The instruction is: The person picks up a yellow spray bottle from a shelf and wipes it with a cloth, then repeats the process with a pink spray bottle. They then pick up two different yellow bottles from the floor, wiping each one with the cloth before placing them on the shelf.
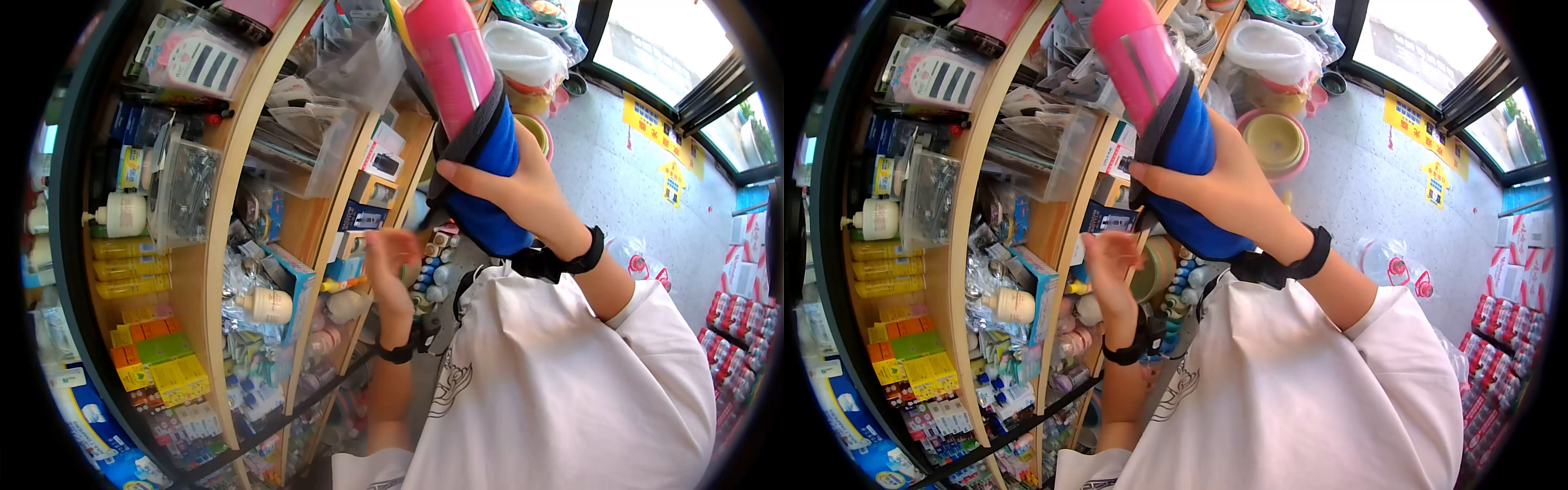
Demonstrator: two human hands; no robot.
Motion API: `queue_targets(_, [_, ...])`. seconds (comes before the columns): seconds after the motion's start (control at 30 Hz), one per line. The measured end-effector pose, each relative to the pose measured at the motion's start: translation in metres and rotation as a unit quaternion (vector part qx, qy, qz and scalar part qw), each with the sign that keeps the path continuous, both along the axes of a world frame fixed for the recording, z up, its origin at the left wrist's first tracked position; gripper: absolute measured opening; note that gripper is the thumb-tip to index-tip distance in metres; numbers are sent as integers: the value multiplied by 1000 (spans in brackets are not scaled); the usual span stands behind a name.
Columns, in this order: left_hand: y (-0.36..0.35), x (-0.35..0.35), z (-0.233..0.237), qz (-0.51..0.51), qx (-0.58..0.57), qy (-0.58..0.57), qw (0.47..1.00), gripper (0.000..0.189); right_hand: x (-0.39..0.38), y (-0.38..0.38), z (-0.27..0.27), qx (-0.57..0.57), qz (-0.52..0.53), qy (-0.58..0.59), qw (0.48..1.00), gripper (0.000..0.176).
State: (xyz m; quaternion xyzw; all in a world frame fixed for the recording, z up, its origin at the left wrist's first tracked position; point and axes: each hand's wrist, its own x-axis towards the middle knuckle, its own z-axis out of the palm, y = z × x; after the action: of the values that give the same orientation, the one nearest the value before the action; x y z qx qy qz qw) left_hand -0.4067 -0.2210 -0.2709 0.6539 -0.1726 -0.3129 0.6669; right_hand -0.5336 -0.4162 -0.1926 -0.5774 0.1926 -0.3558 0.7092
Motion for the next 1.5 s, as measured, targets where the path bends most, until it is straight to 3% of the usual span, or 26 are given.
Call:
queue_targets(0.13, [-11,15,16,104,9,-108,989,51,-5,10,-12,-59,46,66,995,60])
queue_targets(0.2, [-35,4,36,8,-97,-222,970,54,-2,21,-15,-21,134,49,990,64])
queue_targets(0.23, [-42,-2,42,12,-98,-224,970,54,1,30,-26,-24,154,36,987,66])
queue_targets(0.3, [-51,-11,51,-93,-167,-61,980,55,1,40,-41,-120,183,99,971,71])
queue_targets(0.33, [-46,-8,56,-108,-111,-33,987,53,0,48,-44,-108,174,91,975,73])
queue_targets(0.5, [-52,-22,60,-39,-147,-22,988,49,-3,50,-46,-116,197,102,968,78])
queue_targets(0.63, [-58,-21,75,-12,-160,-77,984,55,-9,55,-49,-42,224,88,970,78])
queue_targets(0.77, [-55,-14,75,11,-202,-56,978,57,-11,65,-71,18,188,17,982,74])
queue_targets(0.83, [-52,-16,68,13,-217,-29,976,63,-17,65,-72,38,188,39,981,71])
queue_targets(0.9, [-47,-18,65,34,-233,-33,971,67,-17,66,-79,152,158,28,975,65])
queue_targets(0.97, [-43,-18,61,54,-248,-34,967,72,-14,70,-74,367,125,-37,921,46])
queue_targets(1.03, [-39,-18,58,-23,-291,-170,941,71,-8,66,-63,473,82,-21,877,41])
queue_targets(1.07, [-38,-25,59,-36,-278,-172,944,78,-4,65,-63,473,81,-22,877,41])
queue_targets(1.13, [-38,-31,58,-59,-265,-197,942,78,4,64,-66,573,88,-58,813,38])
queue_targets(1.27, [-28,-32,49,-52,-241,-221,944,74,8,48,-64,572,131,-74,807,35])
queue_targets(1.43, [-3,-30,33,-94,-215,-263,936,67,12,35,-67,570,100,-66,812,29])
queue_targets(1.5, [4,-34,26,-119,-225,-303,918,70,17,35,-78,580,67,-125,802,31])
